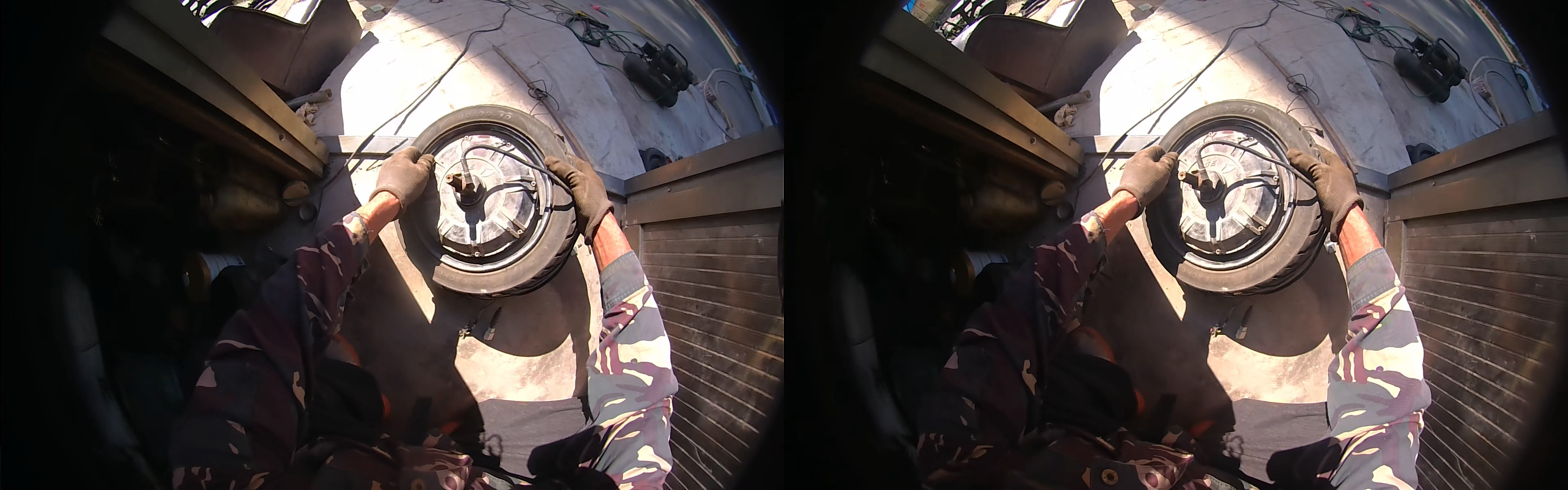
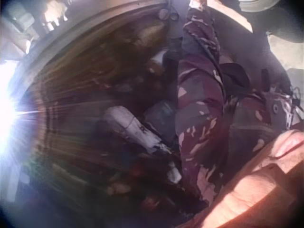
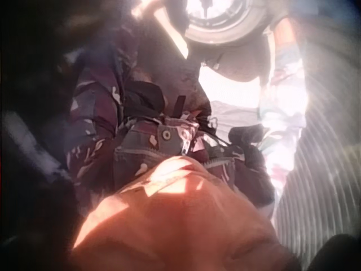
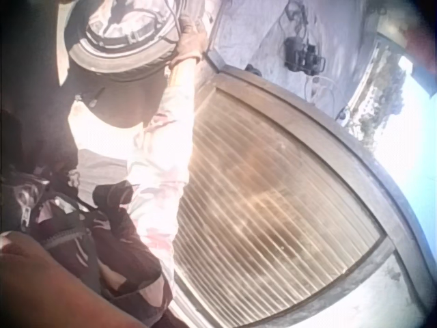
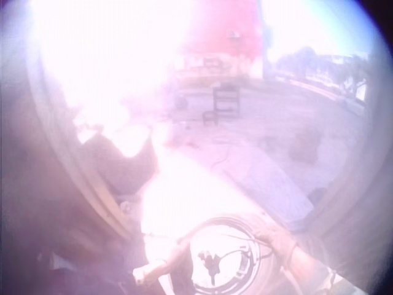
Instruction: The person uses a tire iron to pry the tire bead off the rim of a bicycle wheel. They work around the circumference, progressively lifting the tire bead over the rim edge until the tire is fully detached from the rim.
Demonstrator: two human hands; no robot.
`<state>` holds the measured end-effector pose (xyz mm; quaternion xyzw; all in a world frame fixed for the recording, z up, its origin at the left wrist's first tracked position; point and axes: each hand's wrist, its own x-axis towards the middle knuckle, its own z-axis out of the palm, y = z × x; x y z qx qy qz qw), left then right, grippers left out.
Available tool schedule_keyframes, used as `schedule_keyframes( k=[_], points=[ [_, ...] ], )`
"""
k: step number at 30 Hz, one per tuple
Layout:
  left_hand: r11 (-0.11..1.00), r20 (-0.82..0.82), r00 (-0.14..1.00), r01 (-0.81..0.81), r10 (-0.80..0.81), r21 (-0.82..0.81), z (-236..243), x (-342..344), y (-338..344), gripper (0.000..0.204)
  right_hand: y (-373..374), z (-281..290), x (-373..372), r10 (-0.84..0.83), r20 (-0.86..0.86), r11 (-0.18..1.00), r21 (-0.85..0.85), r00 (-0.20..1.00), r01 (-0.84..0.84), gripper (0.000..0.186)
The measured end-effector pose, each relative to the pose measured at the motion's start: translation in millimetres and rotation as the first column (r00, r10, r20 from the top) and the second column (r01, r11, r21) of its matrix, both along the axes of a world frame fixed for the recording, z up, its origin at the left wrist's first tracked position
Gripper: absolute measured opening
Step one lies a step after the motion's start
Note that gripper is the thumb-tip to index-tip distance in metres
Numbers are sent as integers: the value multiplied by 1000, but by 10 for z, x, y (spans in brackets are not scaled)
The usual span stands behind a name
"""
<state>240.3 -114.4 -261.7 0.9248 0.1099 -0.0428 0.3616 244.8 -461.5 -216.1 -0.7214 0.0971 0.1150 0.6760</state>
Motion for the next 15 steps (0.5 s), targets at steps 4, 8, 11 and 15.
schedule_keyframes(
  k=[4,8,11,15],
  points=[
    [966,-81,989,136,-120,222,147,49,41,53,20,59,47,0,-74,1000,-6,997,0,87],
    [959,-112,985,153,-129,240,234,7,10,51,12,78,-1,42,-34,999,25,999,-41,65],
    [959,-55,989,148,-138,243,220,79,-14,47,16,96,-15,53,-22,999,-3,998,-53,63],
    [992,-190,978,100,-83,82,150,206,-64,45,40,109,-26,19,-7,999,-49,1000,-20,68]
  ],
)
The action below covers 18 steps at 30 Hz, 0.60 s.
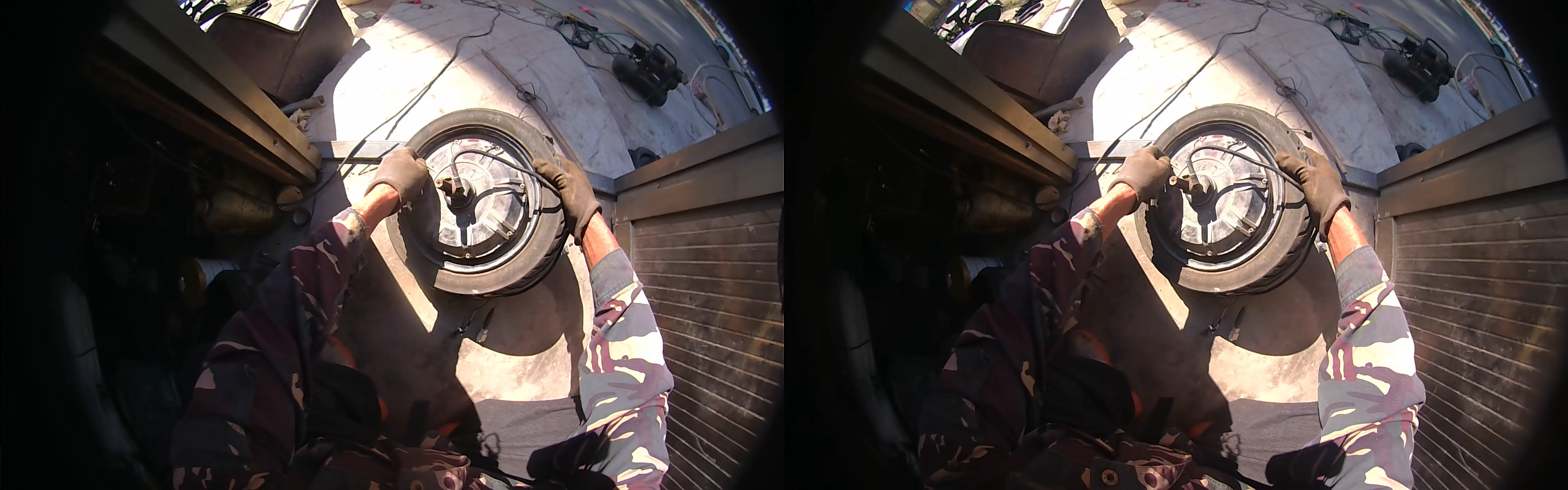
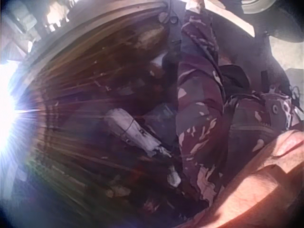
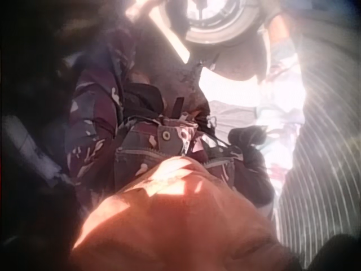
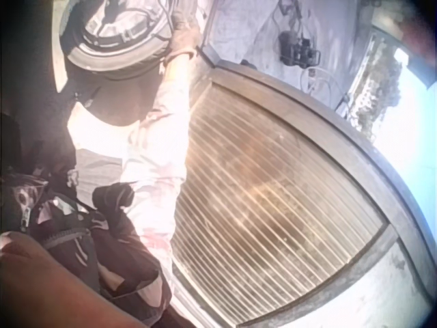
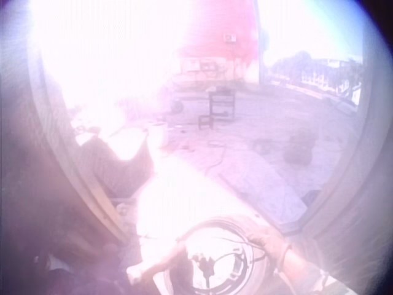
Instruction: The person uses a tire iron to pry the tire bead off the rim of a bicycle wheel. They work around the circumference, progressively lifting the tire bead over the rim edge until the tire is fully detached from the rim.
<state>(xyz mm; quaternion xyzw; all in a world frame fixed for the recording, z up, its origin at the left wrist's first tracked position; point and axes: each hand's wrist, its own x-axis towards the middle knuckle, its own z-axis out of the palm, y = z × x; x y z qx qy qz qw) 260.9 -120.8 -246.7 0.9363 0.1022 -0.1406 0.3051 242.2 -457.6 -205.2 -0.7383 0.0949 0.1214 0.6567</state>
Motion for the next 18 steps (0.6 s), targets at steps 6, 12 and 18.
schedule_keyframes(
  k=[6,12,18],
  points=[
    [939,-73,994,-101,81,-328,36,-45,47,36,-6,-43,2,-33,1,998,54,999,33,77],
    [999,86,996,19,-23,42,111,-70,65,48,-13,-57,31,-12,-20,998,57,1000,13,85],
    [993,-58,995,-85,81,-76,265,-93,17,47,-24,-56,-10,-14,-14,994,108,1000,15,96]
  ],
)
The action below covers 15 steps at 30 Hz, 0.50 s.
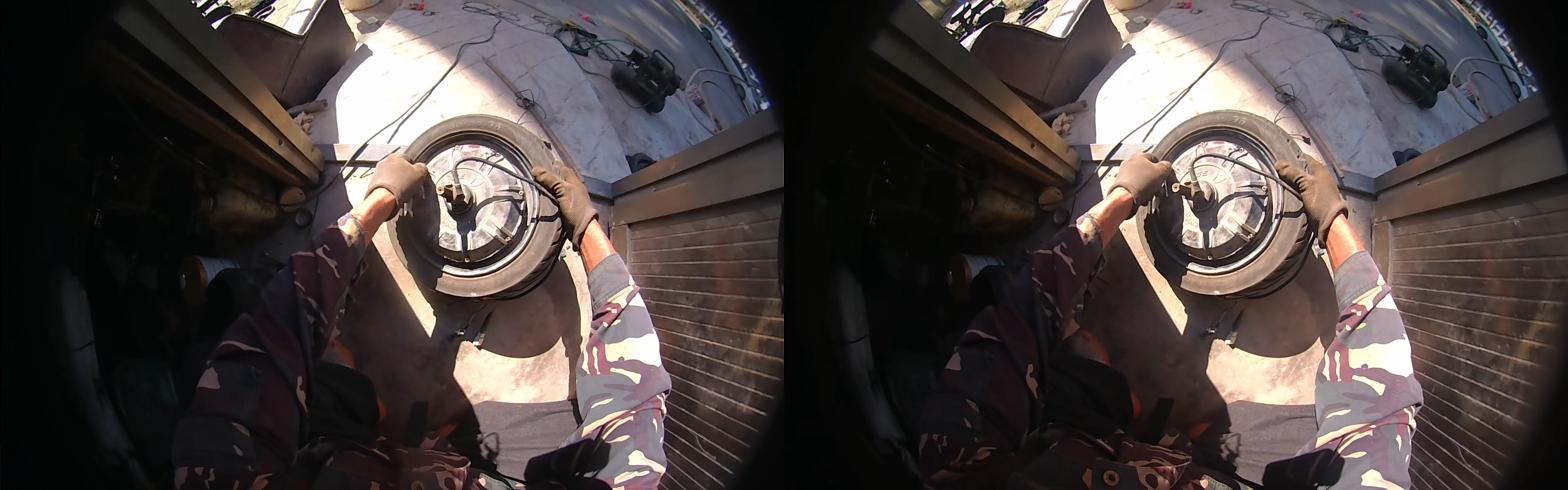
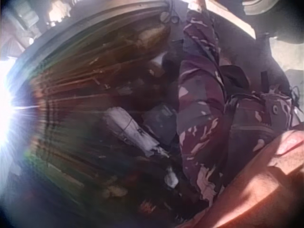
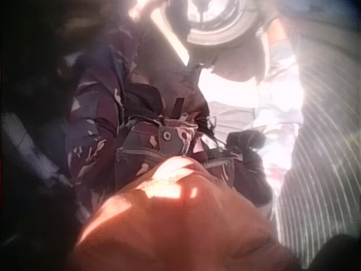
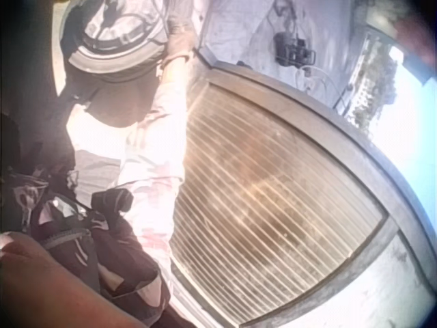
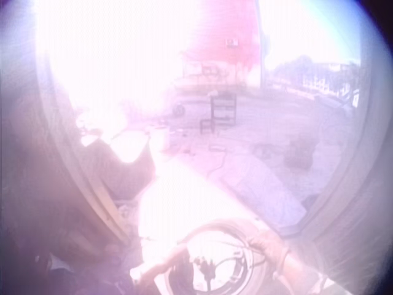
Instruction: The person uses a tire iron to pry the tire bead off the rim of a bicycle wheel. They work around the circumference, progressively lifting the tire bead over the rim edge until the tire is fully detached from the rim.
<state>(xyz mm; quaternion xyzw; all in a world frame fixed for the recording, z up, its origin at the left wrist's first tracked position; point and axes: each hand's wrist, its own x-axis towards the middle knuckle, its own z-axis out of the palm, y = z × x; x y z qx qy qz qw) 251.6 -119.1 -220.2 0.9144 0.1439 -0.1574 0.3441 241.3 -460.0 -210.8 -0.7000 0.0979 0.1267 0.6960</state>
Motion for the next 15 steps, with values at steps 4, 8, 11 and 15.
schedule_keyframes(
  k=[4,8,11,15],
  points=[
    [989,204,976,-52,80,-139,126,-5,-60,41,-44,-103,23,-15,50,1000,16,999,14,94],
    [887,255,941,-87,223,-455,53,198,188,32,-129,-248,112,47,27,999,-25,999,-46,97],
    [980,341,936,-20,88,-199,-258,357,479,46,-164,-250,168,-19,74,949,-314,997,41,89],
    [938,221,954,-122,200,-323,-725,383,792,40,-186,41,-159,-140,372,751,-563,918,343,70]
  ],
)
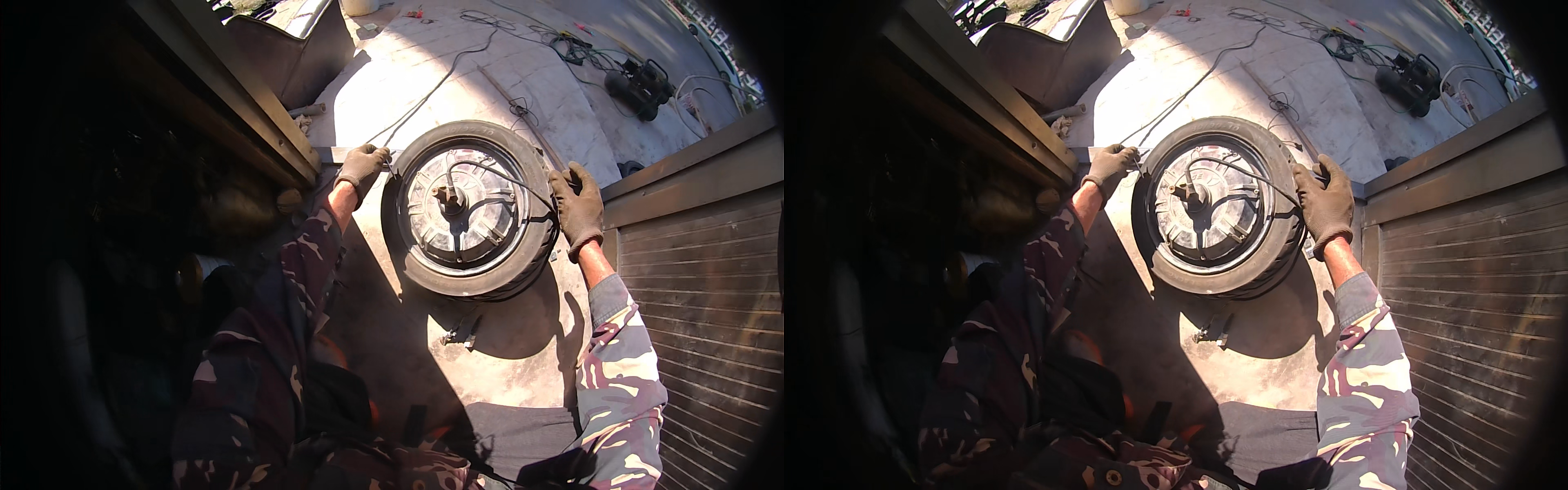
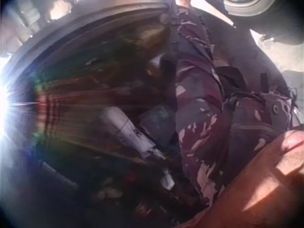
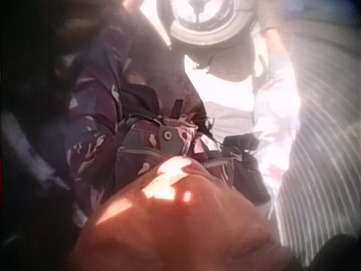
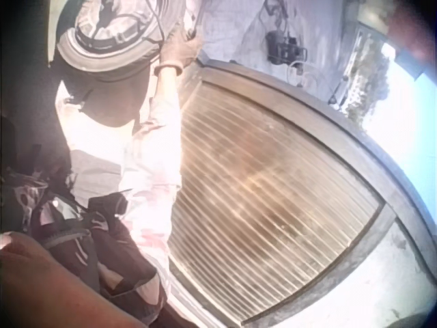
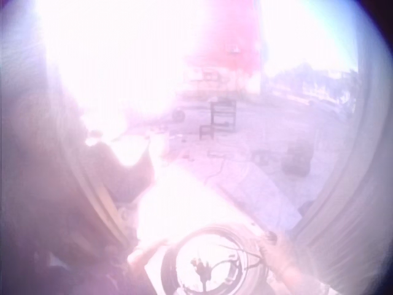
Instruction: The person uses a tire iron to pry the tire bead off the rim of a bicycle wheel. They work around the circumference, progressively lifting the tire bead over the rim edge until the tire is fully detached from the rim.
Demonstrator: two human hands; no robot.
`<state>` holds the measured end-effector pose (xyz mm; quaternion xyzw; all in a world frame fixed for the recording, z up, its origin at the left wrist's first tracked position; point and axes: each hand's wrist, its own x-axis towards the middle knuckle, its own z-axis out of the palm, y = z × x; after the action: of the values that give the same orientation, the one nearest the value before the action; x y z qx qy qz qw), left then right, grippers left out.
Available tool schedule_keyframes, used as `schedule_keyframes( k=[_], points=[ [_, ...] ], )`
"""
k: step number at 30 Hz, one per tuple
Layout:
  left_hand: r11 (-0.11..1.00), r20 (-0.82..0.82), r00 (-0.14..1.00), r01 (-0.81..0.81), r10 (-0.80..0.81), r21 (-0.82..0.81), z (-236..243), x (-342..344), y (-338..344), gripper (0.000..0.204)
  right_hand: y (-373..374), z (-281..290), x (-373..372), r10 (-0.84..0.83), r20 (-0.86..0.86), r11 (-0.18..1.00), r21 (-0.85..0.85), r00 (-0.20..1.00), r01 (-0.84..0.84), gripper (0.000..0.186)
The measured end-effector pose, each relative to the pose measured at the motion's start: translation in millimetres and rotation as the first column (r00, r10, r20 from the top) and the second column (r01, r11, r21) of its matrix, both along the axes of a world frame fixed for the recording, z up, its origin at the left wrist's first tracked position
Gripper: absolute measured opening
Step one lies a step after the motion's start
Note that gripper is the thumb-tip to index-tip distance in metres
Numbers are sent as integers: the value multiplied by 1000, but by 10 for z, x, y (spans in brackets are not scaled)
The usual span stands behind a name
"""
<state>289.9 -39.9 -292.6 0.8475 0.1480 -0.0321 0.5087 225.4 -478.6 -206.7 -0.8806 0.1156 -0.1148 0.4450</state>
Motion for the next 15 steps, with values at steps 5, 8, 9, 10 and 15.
schedule_keyframes(
  k=[5,8,9,10,15],
  points=[
    [930,-99,989,-135,108,-341,-213,-39,22,31,136,453,-827,255,-157,967,35,954,-252,38],
    [907,-126,992,-51,-2,-417,-231,-74,-86,30,146,517,-944,213,-564,857,-284,798,-429,71],
    [965,-71,997,7,-26,-263,-238,-77,-141,32,110,499,-906,171,-604,838,-327,779,-437,73],
    [966,-73,997,-10,-9,-257,-237,-91,-157,32,53,463,-868,155,-635,825,-338,757,-453,74],
    [986,-63,997,-42,33,-161,-214,-92,-191,35,-79,81,-743,138,-641,866,-292,755,-407,96]
  ],
)
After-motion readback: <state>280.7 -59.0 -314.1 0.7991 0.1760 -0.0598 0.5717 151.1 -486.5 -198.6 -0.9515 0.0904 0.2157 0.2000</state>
